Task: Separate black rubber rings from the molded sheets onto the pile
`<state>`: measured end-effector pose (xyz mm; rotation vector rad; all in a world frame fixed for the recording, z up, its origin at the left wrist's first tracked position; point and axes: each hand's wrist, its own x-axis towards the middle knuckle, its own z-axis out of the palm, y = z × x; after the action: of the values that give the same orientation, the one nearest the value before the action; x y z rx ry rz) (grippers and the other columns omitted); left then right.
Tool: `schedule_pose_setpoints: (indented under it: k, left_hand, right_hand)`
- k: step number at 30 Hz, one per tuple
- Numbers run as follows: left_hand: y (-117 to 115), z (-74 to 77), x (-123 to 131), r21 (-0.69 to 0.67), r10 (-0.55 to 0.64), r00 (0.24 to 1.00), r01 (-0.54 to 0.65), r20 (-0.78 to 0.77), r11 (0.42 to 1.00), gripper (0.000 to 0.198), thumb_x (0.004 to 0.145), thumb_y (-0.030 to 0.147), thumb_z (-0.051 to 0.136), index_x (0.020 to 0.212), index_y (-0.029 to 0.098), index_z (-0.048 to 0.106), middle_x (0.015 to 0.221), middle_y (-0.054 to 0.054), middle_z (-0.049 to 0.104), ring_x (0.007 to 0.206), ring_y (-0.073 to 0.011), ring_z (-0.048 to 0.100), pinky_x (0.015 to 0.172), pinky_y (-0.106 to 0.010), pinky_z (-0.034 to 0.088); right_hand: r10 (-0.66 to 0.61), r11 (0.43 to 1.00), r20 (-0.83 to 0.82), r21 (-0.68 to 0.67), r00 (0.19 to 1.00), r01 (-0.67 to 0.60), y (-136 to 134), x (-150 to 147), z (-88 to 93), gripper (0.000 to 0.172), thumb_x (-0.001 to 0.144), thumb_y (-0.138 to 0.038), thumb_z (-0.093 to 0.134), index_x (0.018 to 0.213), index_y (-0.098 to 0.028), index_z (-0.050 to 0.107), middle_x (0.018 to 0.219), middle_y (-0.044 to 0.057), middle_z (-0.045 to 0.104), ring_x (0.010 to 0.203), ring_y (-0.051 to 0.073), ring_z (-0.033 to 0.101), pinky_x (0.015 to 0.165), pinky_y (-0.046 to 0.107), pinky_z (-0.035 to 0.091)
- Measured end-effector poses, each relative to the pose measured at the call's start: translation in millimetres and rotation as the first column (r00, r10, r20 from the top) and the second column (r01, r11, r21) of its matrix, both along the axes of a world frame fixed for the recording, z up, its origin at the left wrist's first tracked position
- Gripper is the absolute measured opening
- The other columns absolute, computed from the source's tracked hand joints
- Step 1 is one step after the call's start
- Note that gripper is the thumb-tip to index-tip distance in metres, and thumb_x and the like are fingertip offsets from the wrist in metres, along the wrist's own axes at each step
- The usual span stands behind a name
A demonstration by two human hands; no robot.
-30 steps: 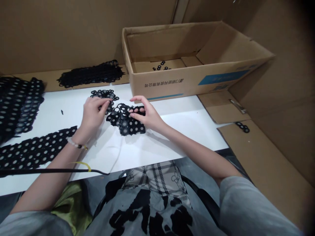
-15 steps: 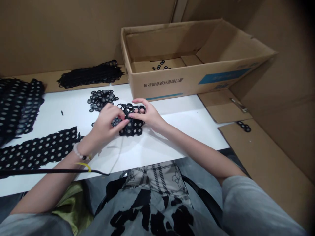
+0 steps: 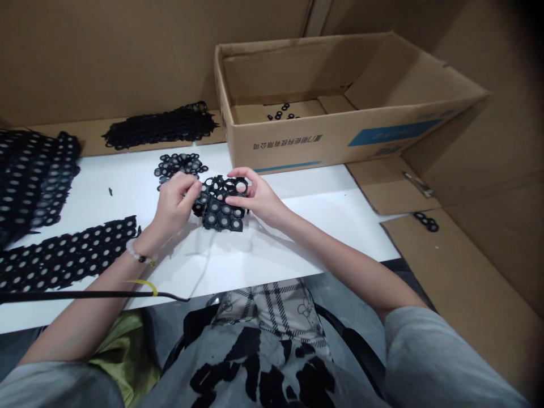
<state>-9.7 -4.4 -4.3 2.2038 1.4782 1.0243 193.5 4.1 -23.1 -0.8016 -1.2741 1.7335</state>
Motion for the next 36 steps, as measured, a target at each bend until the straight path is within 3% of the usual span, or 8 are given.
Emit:
schedule_pose_setpoints:
  k: [6, 10, 13, 17, 24, 29, 32, 36]
  left_hand:
    - [16, -10.8, -5, -0.173, 0.100, 0.969, -0.061, 0.226, 0.983, 0.029, 0.089, 0.026, 0.048, 0.061, 0.020, 0.045, 0.061, 0.002, 0.047, 0.064, -0.0139, 0.046, 0.061, -0.031, 0.036]
    - [45, -9.5, -46, -0.251, 0.397, 0.765, -0.310, 0.507, 0.917, 0.028, 0.088, 0.010, 0.038, 0.063, 0.020, 0.035, 0.058, 0.005, 0.037, 0.058, -0.0094, 0.041, 0.058, -0.026, 0.039]
    - [58, -9.9, -75, -0.013, 0.493, 0.834, -0.506, 0.249, 0.863, 0.029, 0.090, 0.014, 0.043, 0.061, 0.018, 0.041, 0.059, 0.005, 0.041, 0.062, -0.0095, 0.039, 0.059, -0.026, 0.031]
    - [58, -22.0, -79, 0.030, 0.380, 0.916, -0.380, -0.129, 0.925, 0.029, 0.086, 0.029, 0.055, 0.060, 0.019, 0.050, 0.057, 0.003, 0.046, 0.062, -0.0138, 0.039, 0.061, -0.030, 0.026]
    - [49, -19.4, -60, 0.102, 0.378, 0.919, -0.368, -0.113, 0.924, 0.028, 0.088, 0.036, 0.054, 0.065, 0.022, 0.047, 0.062, 0.000, 0.046, 0.066, -0.0181, 0.044, 0.063, -0.032, 0.030]
    - [9, -0.4, -20, 0.337, -0.012, 0.995, 0.045, -0.100, 0.940, 0.023, 0.090, 0.029, 0.051, 0.069, 0.023, 0.049, 0.063, -0.001, 0.050, 0.066, -0.0188, 0.047, 0.068, -0.035, 0.038]
    - [-10, 3.8, -2, 0.289, -0.215, 0.958, 0.263, -0.187, 0.920, 0.019, 0.088, 0.028, 0.056, 0.070, 0.022, 0.052, 0.071, -0.003, 0.060, 0.070, -0.0195, 0.051, 0.072, -0.037, 0.041]
    - [-16, 4.0, 6, 0.146, -0.277, 0.940, 0.308, -0.200, 0.940, 0.026, 0.086, 0.038, 0.061, 0.068, 0.022, 0.049, 0.068, -0.003, 0.059, 0.070, -0.0194, 0.050, 0.070, -0.037, 0.042]
  right_hand:
    - [-0.052, 0.999, 0.025, 0.002, 0.998, 0.052, 5, 2, -6.3, 0.056, 0.060, -0.028, 0.079, 0.106, -0.025, 0.046, 0.080, -0.002, 0.067, 0.070, 0.019, 0.067, 0.069, 0.033, 0.055]
    - [-0.187, 0.981, 0.069, 0.068, 0.980, 0.183, 13, 11, -7.5, 0.058, 0.056, -0.030, 0.082, 0.105, -0.024, 0.051, 0.096, 0.002, 0.068, 0.084, 0.021, 0.069, 0.077, 0.035, 0.055]
    - [-0.201, 0.978, 0.038, 0.055, 0.979, 0.199, 15, 15, -4.9, 0.064, 0.057, -0.034, 0.083, 0.112, -0.024, 0.051, 0.096, 0.004, 0.069, 0.090, 0.023, 0.069, 0.082, 0.037, 0.055]
    - [-0.165, 0.985, 0.037, 0.051, 0.986, 0.163, 11, 11, -8.2, 0.062, 0.059, -0.033, 0.082, 0.113, -0.021, 0.055, 0.094, 0.004, 0.070, 0.092, 0.022, 0.067, 0.085, 0.037, 0.053]
    - [-0.181, 0.983, 0.166, 0.032, 0.969, 0.178, 9, 4, -17.9, 0.042, 0.051, -0.032, 0.086, 0.085, -0.015, 0.069, 0.071, -0.004, 0.058, 0.068, 0.011, 0.056, 0.070, 0.028, 0.048]
    - [-0.014, 0.997, 0.021, -0.074, 1.000, 0.015, 1, 3, -6.7, 0.037, 0.058, -0.030, 0.084, 0.089, -0.015, 0.070, 0.081, 0.000, 0.068, 0.081, 0.014, 0.062, 0.083, 0.031, 0.050]
    - [0.084, 0.996, -0.022, -0.030, 0.996, -0.085, -3, 2, -1.0, 0.037, 0.059, -0.027, 0.083, 0.091, -0.016, 0.069, 0.083, -0.001, 0.068, 0.081, 0.014, 0.062, 0.083, 0.031, 0.051]
    - [0.064, 0.997, 0.016, 0.031, 0.998, -0.065, -5, 1, -2.1, 0.040, 0.055, -0.025, 0.084, 0.090, -0.014, 0.068, 0.071, -0.005, 0.059, 0.069, 0.010, 0.057, 0.071, 0.026, 0.049]
